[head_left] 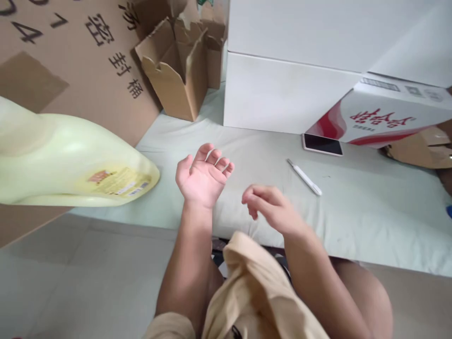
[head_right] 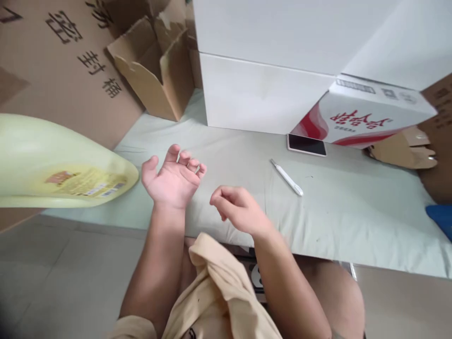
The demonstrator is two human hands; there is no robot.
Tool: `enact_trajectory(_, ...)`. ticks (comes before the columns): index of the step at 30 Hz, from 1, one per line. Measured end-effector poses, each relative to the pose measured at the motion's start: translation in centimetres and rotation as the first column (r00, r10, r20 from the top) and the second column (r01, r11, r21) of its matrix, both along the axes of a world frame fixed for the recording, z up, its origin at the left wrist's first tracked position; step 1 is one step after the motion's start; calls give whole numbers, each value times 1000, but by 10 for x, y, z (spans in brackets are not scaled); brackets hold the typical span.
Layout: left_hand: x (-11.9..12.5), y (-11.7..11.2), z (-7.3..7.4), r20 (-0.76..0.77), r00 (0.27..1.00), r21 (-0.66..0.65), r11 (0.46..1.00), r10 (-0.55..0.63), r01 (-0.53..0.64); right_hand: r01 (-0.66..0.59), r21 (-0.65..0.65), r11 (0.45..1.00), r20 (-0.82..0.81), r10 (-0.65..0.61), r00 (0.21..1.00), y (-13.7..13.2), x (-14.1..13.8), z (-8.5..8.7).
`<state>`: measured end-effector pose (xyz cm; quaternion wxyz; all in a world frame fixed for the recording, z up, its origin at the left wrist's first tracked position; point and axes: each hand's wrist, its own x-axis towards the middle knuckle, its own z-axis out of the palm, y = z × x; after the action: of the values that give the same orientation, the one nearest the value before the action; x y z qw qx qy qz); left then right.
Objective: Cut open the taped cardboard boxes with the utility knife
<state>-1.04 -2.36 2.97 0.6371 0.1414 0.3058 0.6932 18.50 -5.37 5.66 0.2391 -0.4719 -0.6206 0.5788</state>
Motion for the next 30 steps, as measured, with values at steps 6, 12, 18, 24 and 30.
enact_trajectory(6,-48,-10,-1,143,987,78,993,78,-90,80,325,942,32,-96,995,101,-108,-14)
enact_trajectory(12,-69,-10,-5,185,981,143,986,62,-89,44,707,706,26,-88,996,220,-211,-17)
enact_trajectory(18,-58,-13,-3,83,995,183,980,62,-76,-34,789,613,166,-159,973,225,-208,-21)
enact_trajectory(24,-40,-3,-33,-474,323,373,519,819,-769,143,843,518,-48,-192,980,110,-87,6)
enact_trajectory(30,-12,11,-55,-575,581,424,817,576,-391,209,858,469,-118,-217,969,16,61,6)
